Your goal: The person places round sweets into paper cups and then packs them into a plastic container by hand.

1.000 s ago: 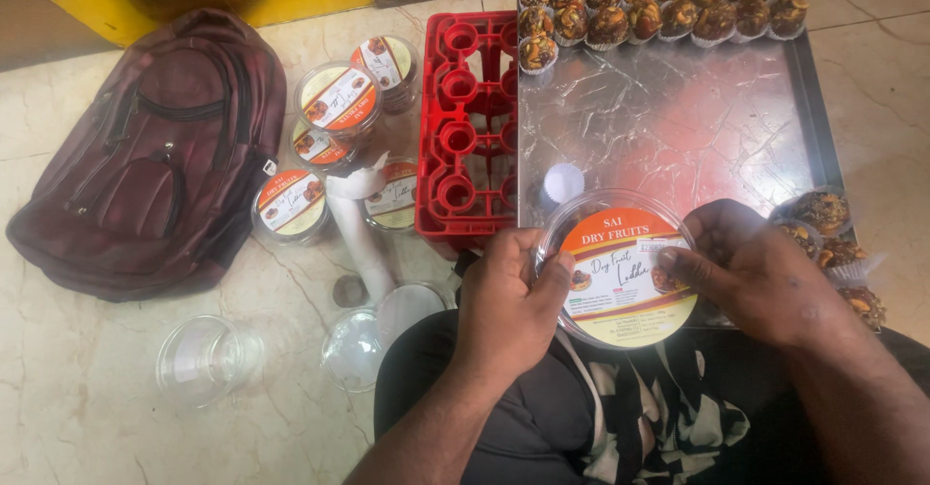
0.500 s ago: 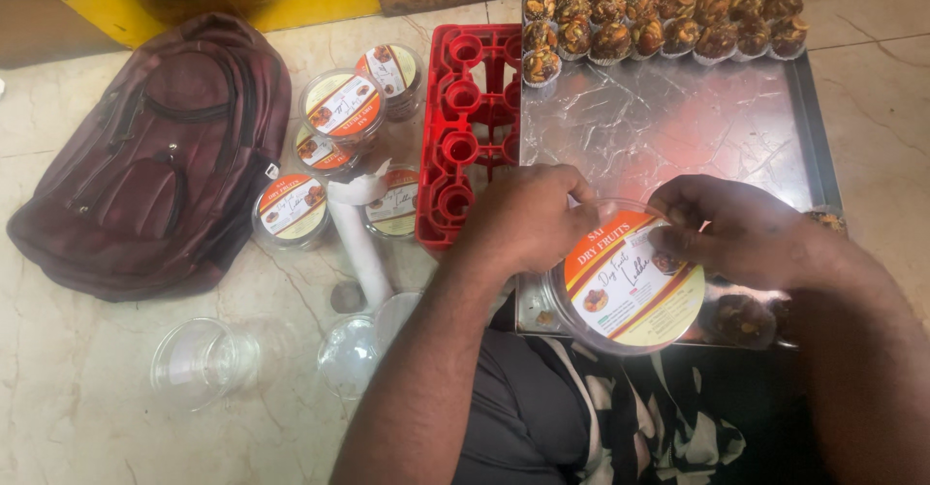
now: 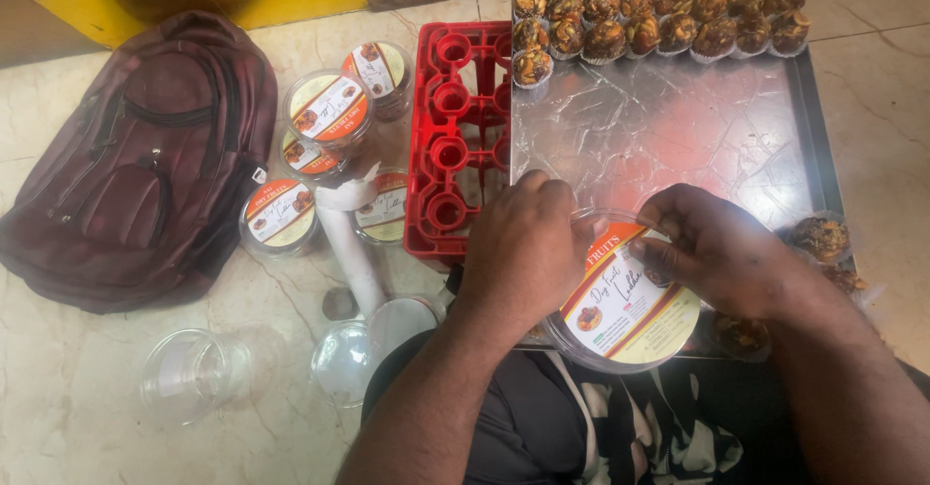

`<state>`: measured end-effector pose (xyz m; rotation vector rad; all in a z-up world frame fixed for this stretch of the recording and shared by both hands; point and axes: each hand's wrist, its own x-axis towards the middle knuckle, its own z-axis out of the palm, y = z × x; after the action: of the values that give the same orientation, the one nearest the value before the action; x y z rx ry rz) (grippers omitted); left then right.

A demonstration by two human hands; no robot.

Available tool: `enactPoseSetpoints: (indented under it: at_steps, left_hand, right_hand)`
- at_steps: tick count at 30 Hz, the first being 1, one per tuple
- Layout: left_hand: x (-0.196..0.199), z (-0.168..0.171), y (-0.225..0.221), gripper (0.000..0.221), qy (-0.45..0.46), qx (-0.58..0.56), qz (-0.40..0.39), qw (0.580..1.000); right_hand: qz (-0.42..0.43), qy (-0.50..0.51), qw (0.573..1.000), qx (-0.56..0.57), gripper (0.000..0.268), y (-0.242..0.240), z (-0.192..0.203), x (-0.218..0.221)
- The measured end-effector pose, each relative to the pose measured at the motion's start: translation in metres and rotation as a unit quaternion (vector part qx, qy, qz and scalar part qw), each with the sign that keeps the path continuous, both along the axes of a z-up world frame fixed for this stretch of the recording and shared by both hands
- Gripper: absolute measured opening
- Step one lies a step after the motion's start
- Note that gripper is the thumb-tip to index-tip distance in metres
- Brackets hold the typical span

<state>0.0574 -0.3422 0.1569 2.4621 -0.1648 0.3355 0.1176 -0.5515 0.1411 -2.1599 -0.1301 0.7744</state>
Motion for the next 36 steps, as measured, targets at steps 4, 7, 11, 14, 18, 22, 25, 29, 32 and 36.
enactPoseSetpoints:
  at_steps: [4, 7, 11, 14, 18, 22, 25, 29, 32, 36]
  left_hand:
    - [-0.008, -0.002, -0.007, 0.027, -0.037, 0.047, 0.024, 0.998]
    - [-0.012, -0.005, -0.009, 0.028, -0.073, 0.074, 0.032, 0.994]
    - [-0.01, -0.012, -0.003, 0.028, -0.079, -0.081, 0.039, 0.993]
    - [-0.012, -0.021, -0.009, 0.032, 0.006, -0.188, 0.086, 0.978]
    - [-0.014, -0.032, -0.018, 0.035, 0.005, -0.224, 0.112, 0.968]
    - [-0.012, -0.038, -0.02, 0.037, -0.012, -0.257, 0.132, 0.957]
    - [-0.008, -0.035, -0.014, 0.034, -0.011, -0.284, 0.109, 0.952]
    - [-0.007, -0.032, 0.002, 0.034, 0.111, -0.307, 0.032, 0.945]
    - [-0.005, -0.04, 0.005, 0.035, -0.012, -0.309, -0.048, 0.95]
    - [-0.003, -0.055, -0.001, 0.036, 0.002, -0.419, -0.048, 0.907]
  right_hand:
    - [-0.017, -0.027, 0.999, 0.005, 0.033, 0.004, 0.001, -0.003]
    - [-0.003, -0.134, 0.99, -0.046, 0.037, 0.0, 0.003, -0.009]
    - [0.009, -0.219, 0.974, -0.061, 0.039, -0.005, 0.003, -0.014]
    - [0.033, -0.319, 0.946, -0.036, 0.042, -0.008, 0.002, -0.018]
    - [-0.043, -0.218, 0.975, -0.019, 0.042, -0.011, 0.005, -0.018]
    - [-0.118, -0.131, 0.975, 0.132, 0.051, -0.01, 0.004, -0.019]
    - [-0.144, -0.099, 0.985, 0.004, 0.043, -0.008, 0.001, -0.014]
    - [-0.07, -0.159, 0.98, 0.099, 0.037, -0.008, -0.015, -0.009]
    - [-0.063, -0.149, 0.972, 0.173, 0.036, -0.013, -0.028, -0.009]
    - [-0.084, -0.026, 0.966, 0.244, 0.043, -0.037, -0.033, -0.001]
